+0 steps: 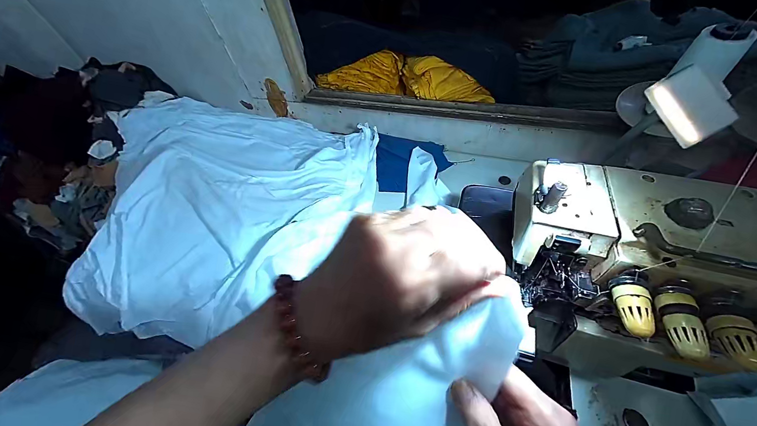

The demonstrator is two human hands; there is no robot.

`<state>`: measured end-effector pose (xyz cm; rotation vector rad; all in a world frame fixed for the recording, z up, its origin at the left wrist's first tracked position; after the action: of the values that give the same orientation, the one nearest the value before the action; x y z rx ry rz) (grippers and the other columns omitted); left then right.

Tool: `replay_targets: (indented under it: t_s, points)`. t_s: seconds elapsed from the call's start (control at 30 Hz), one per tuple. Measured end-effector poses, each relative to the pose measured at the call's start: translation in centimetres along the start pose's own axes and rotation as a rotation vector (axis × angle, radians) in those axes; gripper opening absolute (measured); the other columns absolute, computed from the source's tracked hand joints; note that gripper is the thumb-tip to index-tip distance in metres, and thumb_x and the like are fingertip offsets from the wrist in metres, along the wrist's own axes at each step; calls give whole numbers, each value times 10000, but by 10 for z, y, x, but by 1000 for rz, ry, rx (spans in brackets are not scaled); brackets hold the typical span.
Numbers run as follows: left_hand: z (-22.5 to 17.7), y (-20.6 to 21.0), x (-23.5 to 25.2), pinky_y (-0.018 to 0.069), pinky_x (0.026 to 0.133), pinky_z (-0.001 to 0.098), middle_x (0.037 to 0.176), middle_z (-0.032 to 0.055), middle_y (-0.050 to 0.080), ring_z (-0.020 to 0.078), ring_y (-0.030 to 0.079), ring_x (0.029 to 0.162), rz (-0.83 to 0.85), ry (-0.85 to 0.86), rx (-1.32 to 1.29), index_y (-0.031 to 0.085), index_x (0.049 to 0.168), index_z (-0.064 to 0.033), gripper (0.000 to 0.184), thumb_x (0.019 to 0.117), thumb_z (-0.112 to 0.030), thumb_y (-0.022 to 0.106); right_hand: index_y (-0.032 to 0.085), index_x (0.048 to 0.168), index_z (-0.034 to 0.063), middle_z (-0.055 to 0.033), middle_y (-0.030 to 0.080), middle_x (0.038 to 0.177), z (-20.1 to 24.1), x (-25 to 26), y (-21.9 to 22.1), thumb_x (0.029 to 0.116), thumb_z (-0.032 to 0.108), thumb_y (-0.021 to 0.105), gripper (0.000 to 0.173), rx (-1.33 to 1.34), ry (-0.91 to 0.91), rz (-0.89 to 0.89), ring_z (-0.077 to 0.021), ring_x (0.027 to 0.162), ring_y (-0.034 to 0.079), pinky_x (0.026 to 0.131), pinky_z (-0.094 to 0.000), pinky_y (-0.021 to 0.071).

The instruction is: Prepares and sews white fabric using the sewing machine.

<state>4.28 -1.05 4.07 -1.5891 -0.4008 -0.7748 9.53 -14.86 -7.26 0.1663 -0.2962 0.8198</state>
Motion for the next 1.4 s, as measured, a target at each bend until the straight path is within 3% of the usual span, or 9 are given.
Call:
replay_targets:
  t_s: [0.07,0.13,0.27,0.37,0.5,0.6,0.8,1.17,1.4]
  points:
    - [23,64,-23,533,971,452,1236,129,727,288,681,1155,284,-125,-4,748,1214,-63,342,978,-265,604,706,964,-7,48,724,784,-52,-10,-7,891,4,627,108,-19,187,-93,31,698,681,658,-162,590]
    - [28,96,-37,543,945,481,1294,131,688,305,669,1151,402,-227,-83,711,1284,-73,389,933,-233,664,701,969,-21,40,714,775,-75,-21,-13,896,4,638,100,-45,303,-99,33,683,668,660,-161,578]
    - [22,102,-38,550,814,406,1017,53,722,231,681,937,356,-348,-76,751,1207,-96,344,892,-225,705,652,894,43,93,660,716,-79,-27,-18,908,1,627,50,-46,332,-74,65,625,602,594,-132,515]
    - [22,105,-41,499,727,350,817,-16,673,159,636,798,304,-377,-72,797,989,-151,177,918,-239,661,652,1006,5,96,709,801,-74,-26,-18,912,-19,615,104,10,295,-77,58,695,646,659,-146,559]
    - [22,104,-49,482,841,300,895,-38,678,101,622,919,180,-435,-346,744,867,-129,92,916,-162,674,686,960,-31,38,737,821,-77,-34,-19,911,-25,654,59,-47,152,-134,32,739,682,720,-163,589]
    - [23,99,-40,570,756,177,847,43,720,48,678,811,15,-384,-680,737,886,9,50,875,5,689,689,855,85,25,652,862,-78,-38,-25,933,122,703,87,-233,-48,-229,8,875,609,823,-139,503]
    - [31,114,-15,519,647,216,796,-4,707,43,651,737,143,-309,-520,765,854,-73,88,913,-116,715,725,847,132,33,607,1051,-84,-35,-33,882,108,756,52,-142,-11,-352,9,1039,567,904,-115,484]
    - [18,128,-21,467,517,240,736,-29,617,68,604,644,278,-270,-356,731,847,-112,98,921,-149,679,650,716,97,82,656,701,-89,-49,-26,919,29,663,214,70,171,-237,62,665,595,623,-117,499]
    - [1,130,-25,481,508,261,771,35,621,143,614,649,165,-187,-130,708,820,-72,136,936,-106,647,565,926,223,159,622,728,-84,-46,-40,856,-76,624,312,325,258,-285,75,641,589,597,-114,510]
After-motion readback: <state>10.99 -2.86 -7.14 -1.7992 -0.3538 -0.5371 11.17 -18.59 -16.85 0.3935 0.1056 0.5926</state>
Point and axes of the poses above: each hand's wrist, its own x-axis towards the middle knuckle, its own y-axis out of the palm, z = x × y, the point moved 6 cm from there along x, towards the middle knuckle
